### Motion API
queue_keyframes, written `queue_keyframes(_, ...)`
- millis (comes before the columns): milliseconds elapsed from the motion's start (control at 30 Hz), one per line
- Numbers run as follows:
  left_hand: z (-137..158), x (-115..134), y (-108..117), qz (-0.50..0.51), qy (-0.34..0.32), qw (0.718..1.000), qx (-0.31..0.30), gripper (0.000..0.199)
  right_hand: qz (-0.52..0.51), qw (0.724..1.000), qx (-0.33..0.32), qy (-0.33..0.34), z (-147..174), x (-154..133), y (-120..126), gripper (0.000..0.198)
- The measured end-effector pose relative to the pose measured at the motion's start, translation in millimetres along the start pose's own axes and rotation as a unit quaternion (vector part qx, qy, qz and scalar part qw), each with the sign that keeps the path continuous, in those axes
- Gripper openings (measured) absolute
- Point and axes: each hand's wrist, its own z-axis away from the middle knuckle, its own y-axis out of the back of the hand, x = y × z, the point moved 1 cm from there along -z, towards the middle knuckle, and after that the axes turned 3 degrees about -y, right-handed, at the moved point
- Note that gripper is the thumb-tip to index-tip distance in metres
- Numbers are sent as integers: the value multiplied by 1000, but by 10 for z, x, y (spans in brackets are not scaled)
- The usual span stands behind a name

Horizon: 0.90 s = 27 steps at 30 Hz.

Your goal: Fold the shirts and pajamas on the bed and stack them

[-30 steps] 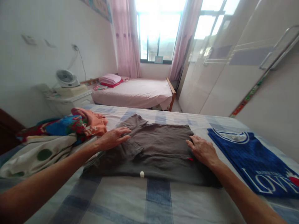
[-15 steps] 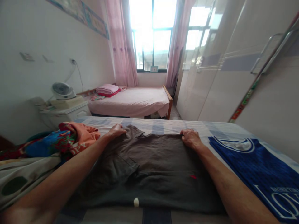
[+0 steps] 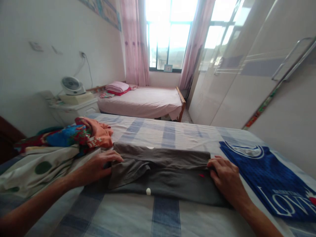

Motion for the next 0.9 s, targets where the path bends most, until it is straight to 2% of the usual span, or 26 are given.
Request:
queue_keyframes(100,70,52,-108,-18,-31,999,0,38,-8,1000,-5,-10,63,-38,-59,18)
queue_keyframes(200,60,61,-59,-9,-4,998,62,32,-6,1000,11,-19,7,-61,-19,19)
queue_keyframes(233,63,55,-24,-4,4,998,63,31,-7,1000,10,-17,-7,-58,7,19)
queue_keyframes(367,82,3,125,10,6,1000,-15,30,-35,998,-52,3,-30,-45,135,19)
queue_keyframes(400,67,-7,154,12,17,1000,-8,29,-47,997,-57,-4,-48,-70,175,19)
queue_keyframes(500,-53,13,162,-3,61,995,75,31,-78,996,-26,-40,-176,-280,286,23)
queue_keyframes(567,-162,53,65,-31,54,995,76,33,-80,996,-23,-30,-285,-491,290,32)
queue_keyframes(633,-242,52,-93,-76,25,996,43,35,-56,997,-45,-7,-350,-653,205,39)
queue_keyframes(700,-268,-37,-254,-127,20,992,16,39,-11,997,-76,-3,-337,-680,46,44)
queue_keyframes(800,-229,-263,-400,-172,61,983,-6,53,46,991,-125,-16,-200,-466,-214,48)
queue_keyframes(900,-181,-394,-424,-175,85,981,-24,58,72,988,-134,3,-68,-180,-369,52)
